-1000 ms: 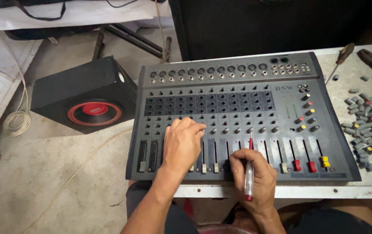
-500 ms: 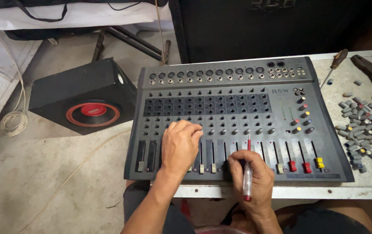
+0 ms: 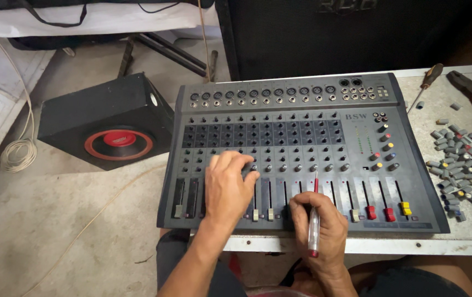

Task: The person sits at a workbench and pulls gray rotary knob caps off the shafts of an audio mixing console one at a time, using a small screwdriver to help lift each knob, and places the removed knobs in a growing pile on the bench beside the mixer.

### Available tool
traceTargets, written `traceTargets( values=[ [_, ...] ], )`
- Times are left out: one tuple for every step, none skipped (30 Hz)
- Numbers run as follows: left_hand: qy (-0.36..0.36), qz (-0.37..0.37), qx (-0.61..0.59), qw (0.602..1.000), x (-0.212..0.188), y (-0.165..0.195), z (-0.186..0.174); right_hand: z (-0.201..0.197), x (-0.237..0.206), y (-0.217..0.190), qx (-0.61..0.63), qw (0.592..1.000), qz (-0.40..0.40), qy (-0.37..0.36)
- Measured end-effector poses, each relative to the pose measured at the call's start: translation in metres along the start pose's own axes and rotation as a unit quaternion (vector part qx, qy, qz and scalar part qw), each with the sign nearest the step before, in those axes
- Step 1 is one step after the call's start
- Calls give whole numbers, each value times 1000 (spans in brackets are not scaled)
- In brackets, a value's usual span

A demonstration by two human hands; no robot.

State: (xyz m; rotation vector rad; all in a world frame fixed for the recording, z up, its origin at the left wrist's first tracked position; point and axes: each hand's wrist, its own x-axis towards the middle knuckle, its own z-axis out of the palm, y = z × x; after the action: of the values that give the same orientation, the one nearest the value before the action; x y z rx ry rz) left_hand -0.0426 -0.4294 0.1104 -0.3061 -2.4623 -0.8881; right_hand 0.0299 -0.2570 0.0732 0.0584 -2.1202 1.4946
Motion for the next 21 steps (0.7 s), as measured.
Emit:
traceTargets(
  values=[
    [25, 13, 13, 1000, -2, 5, -1, 0, 0, 2, 3, 1000, -12, 4],
    [49, 26, 26, 998, -4, 9, -1, -1, -1, 4, 5, 1000, -23, 8],
    [42, 26, 9, 999, -6, 14, -1, 0, -3, 6, 20, 1000, 1, 20],
    [35, 25, -6, 999, -9, 20, -1, 0, -4, 8, 34, 999, 24, 32],
    [30, 23, -21, 999, -12, 25, 0, 0, -6, 10, 50, 997, 48, 42],
    [23, 33, -37, 999, -16, 30, 1, -1, -8, 11, 79, 994, 48, 51],
    [17, 43, -52, 998, -20, 37, 4, -2, -9, 12, 109, 991, 47, 60],
    [11, 51, -66, 996, -24, 42, 7, -3, -8, 14, 139, 987, 46, 67],
    [3, 57, -73, 996, -28, 47, 9, -6, -7, 15, 115, 990, 32, 71],
    [-5, 61, -78, 995, -32, 52, 12, -10, -5, 15, 92, 993, 18, 75],
    [-13, 66, -84, 994, -35, 56, 15, -14, -1, 16, 69, 994, 4, 79],
    [-22, 67, -90, 993, -37, 59, 18, -19, 2, 17, 46, 997, -4, 66],
    [-32, 68, -96, 993, -39, 61, 21, -26, 7, 17, 23, 998, -12, 53],
    [-41, 70, -103, 991, -41, 63, 23, -30, 11, 18, 0, 999, -20, 41],
    [-41, 69, -101, 992, -41, 64, 25, -34, 14, 18, -26, 997, -57, 37],
    [-42, 69, -99, 992, -41, 65, 28, -36, 18, 20, -52, 994, -93, 33],
    [-43, 69, -97, 992, -40, 65, 29, -37, 21, 22, -77, 988, -129, 30],
    [-45, 72, -93, 992, -40, 65, 30, -37, 23, 24, -80, 989, -121, 33],
    [-47, 75, -88, 992, -39, 64, 30, -36, 23, 26, -83, 990, -111, 35],
    [-50, 77, -84, 992, -39, 64, 30, -36, 22, 29, -87, 990, -101, 37],
    [-55, 81, -80, 992, -39, 63, 30, -34, 22, 32, -59, 995, -71, 47]
  ],
)
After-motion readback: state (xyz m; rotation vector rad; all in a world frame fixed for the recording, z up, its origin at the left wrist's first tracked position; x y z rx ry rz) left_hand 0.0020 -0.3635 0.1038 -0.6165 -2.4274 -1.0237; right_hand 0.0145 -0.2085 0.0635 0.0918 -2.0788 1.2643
